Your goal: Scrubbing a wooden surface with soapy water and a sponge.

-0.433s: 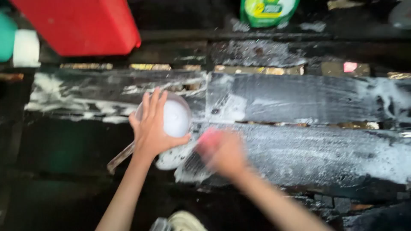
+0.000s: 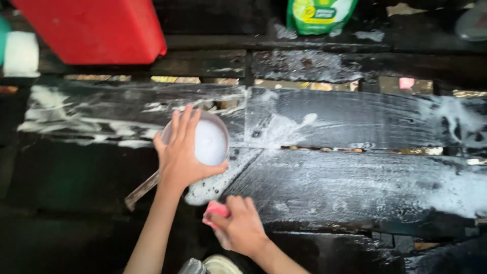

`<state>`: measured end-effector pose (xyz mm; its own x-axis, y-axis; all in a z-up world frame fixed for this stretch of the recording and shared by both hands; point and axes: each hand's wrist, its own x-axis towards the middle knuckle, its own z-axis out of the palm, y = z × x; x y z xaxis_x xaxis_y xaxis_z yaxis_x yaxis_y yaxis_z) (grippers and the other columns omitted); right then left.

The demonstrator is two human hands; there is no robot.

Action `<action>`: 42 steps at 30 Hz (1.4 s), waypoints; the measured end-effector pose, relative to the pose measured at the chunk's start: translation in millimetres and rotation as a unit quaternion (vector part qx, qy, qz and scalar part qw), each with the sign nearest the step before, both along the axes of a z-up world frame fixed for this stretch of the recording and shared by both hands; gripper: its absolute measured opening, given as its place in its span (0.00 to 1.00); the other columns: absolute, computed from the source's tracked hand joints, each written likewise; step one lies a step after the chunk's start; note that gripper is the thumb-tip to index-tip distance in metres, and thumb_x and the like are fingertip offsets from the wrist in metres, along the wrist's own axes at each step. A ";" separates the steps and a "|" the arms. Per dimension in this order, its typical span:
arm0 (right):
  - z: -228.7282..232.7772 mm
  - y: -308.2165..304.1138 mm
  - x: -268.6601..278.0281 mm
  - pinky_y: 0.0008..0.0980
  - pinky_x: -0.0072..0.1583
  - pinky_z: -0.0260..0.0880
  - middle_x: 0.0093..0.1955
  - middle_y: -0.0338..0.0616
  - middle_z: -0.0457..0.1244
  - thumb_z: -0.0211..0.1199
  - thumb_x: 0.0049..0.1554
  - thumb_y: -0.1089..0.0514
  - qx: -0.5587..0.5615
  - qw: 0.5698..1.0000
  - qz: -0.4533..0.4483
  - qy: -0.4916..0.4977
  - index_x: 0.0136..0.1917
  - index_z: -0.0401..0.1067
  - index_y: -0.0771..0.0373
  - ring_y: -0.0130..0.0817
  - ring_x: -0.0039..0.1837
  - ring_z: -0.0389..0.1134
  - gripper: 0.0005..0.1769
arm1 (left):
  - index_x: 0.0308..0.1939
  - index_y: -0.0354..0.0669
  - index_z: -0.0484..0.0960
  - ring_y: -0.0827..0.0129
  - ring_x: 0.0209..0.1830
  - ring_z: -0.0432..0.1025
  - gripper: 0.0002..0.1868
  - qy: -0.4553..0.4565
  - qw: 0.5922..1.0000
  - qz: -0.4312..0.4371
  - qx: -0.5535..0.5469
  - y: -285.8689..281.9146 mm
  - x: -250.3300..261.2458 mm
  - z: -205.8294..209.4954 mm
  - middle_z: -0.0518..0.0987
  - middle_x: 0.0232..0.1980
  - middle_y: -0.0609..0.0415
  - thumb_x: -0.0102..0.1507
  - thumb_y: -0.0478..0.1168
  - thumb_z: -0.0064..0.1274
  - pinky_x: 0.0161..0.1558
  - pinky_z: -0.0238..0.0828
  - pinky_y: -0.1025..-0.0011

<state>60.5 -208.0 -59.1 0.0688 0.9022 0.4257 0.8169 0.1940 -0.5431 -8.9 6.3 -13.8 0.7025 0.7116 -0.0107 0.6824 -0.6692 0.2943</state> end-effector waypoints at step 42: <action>5.7 -91.3 94.7 0.44 0.47 0.63 0.39 0.49 0.62 0.65 0.42 0.54 -0.046 0.985 -0.161 0.037 0.42 0.79 0.42 0.49 0.44 0.65 0.12 | 0.81 0.56 0.41 0.49 0.81 0.26 0.78 0.216 0.972 -0.095 0.015 7.2 42.0 -24.2 0.32 0.85 0.46 0.34 0.80 0.59 0.60 0.38 0.22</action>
<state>155.2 -299.3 -53.4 0.3860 0.8631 0.3255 0.7857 -0.1227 -0.6064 33.2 13.4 -38.0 0.7553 0.5748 -0.3148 0.6020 -0.7984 -0.0132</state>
